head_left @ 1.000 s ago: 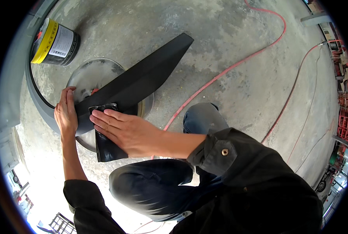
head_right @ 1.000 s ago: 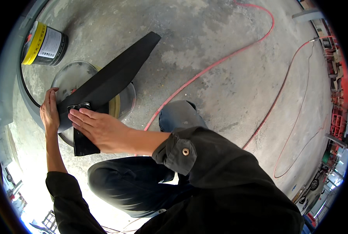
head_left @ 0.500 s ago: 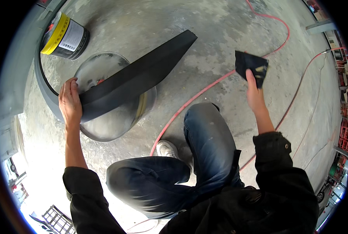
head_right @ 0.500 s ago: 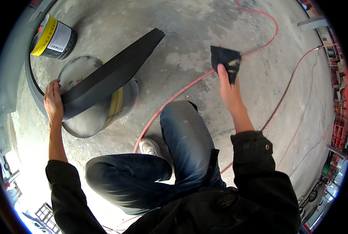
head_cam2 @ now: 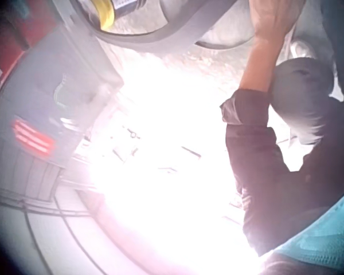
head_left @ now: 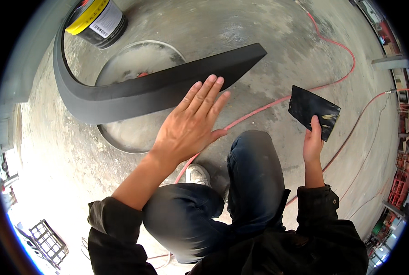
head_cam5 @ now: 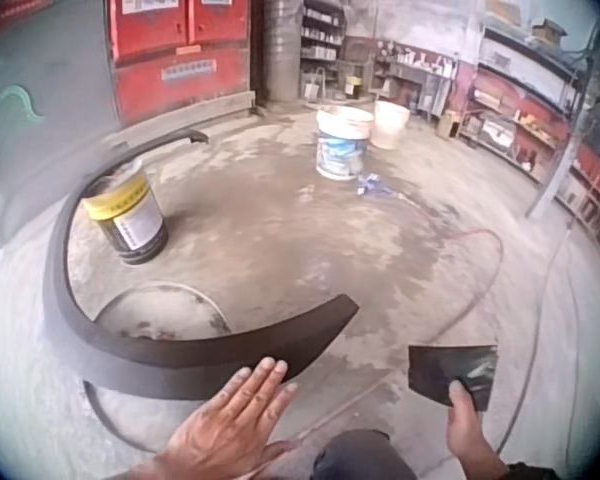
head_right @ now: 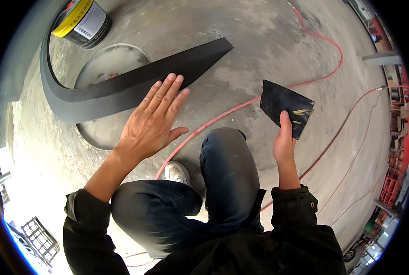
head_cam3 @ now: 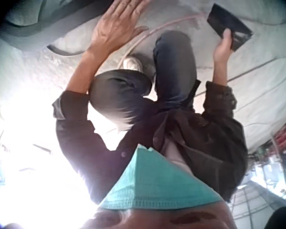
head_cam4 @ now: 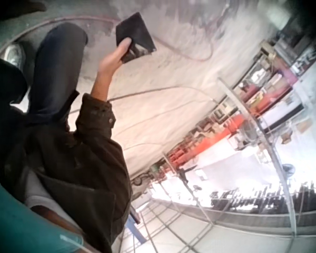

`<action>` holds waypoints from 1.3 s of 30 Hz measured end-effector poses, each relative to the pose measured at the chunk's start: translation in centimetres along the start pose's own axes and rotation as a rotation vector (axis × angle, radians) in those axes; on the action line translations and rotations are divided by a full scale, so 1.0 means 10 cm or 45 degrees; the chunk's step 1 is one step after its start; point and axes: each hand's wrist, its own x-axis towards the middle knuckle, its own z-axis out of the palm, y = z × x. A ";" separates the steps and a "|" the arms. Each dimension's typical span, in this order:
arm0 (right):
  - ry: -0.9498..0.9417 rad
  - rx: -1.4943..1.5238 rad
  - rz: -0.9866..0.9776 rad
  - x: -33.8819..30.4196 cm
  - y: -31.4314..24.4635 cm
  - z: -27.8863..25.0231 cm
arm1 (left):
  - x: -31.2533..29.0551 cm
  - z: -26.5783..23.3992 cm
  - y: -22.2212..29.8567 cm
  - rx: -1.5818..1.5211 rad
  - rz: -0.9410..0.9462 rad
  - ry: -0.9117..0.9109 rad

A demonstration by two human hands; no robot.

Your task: The person uses a spray gun to apply a dark coating to a curved car part, then sands the surface with a sanding block. The person handles the spray gun, the car part, and the sanding block.

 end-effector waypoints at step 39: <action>-0.854 -0.288 -0.107 -0.74 -1.02 1.11 | -0.36 -0.83 1.00 -0.237 -0.033 0.527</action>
